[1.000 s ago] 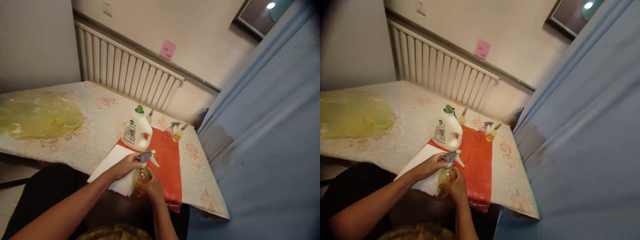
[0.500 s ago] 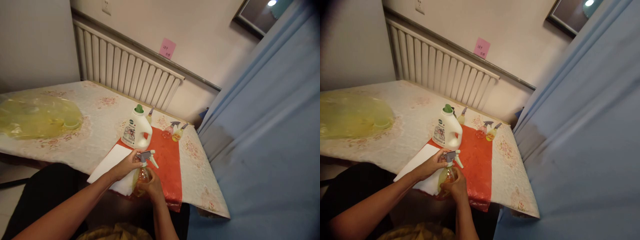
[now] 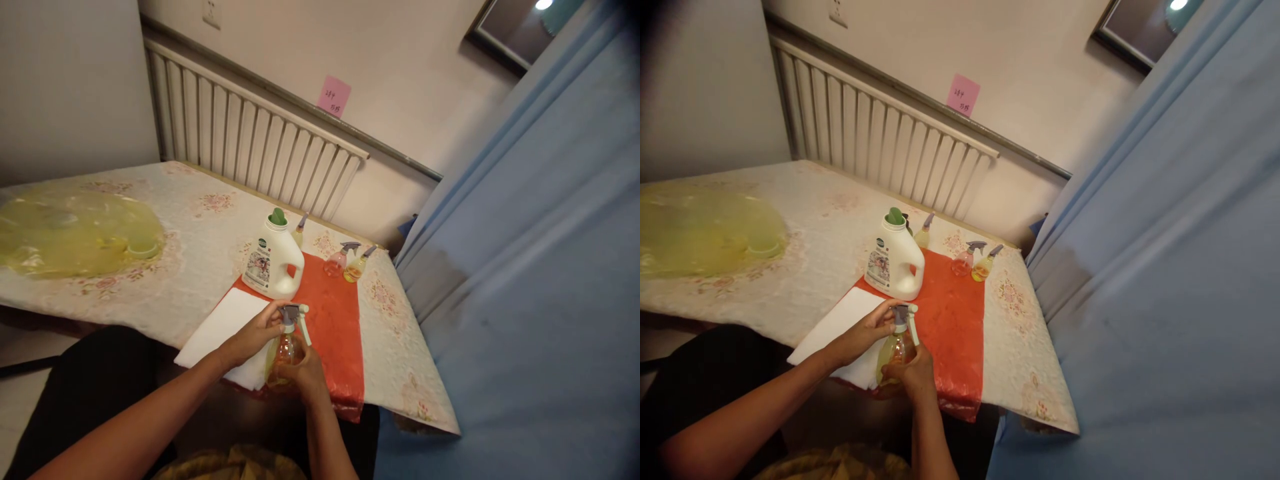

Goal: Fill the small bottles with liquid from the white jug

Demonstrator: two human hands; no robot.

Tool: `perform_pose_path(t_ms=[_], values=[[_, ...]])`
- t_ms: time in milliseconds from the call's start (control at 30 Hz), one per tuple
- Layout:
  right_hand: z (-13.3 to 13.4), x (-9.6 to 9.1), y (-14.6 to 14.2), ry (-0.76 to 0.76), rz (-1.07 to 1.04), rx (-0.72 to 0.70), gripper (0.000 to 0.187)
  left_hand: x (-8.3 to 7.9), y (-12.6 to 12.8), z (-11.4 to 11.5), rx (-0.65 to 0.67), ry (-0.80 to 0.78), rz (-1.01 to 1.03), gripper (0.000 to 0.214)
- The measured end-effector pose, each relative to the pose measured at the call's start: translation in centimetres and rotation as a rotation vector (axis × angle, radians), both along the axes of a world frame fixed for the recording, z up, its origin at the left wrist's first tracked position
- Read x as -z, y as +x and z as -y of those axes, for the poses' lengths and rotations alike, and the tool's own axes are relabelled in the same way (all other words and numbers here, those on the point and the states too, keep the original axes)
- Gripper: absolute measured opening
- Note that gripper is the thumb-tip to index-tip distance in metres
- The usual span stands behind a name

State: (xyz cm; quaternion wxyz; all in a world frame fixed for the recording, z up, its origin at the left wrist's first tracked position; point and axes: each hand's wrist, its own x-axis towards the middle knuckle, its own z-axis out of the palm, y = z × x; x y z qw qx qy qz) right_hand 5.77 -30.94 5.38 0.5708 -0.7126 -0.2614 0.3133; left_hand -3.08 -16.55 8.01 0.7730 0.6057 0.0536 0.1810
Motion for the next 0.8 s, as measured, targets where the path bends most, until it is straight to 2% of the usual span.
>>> perform_pose_path(t_ms=[267,500,800], values=[[-0.1,-0.1,-0.1,-0.007,-0.017,-0.013,0.056,-0.2,-0.4,0.1,-0.015,-0.001,-0.022,0.050],[-0.1,-1.1,-0.3,-0.033,-0.007,-0.036,0.057,0.7,0.4,0.8,-0.083,-0.031,0.035,0.046],[0.0,0.1,-0.2,-0.027,0.037,-0.021,0.052,0.1,0.4,1.1,-0.142,-0.059,-0.032,0.048]])
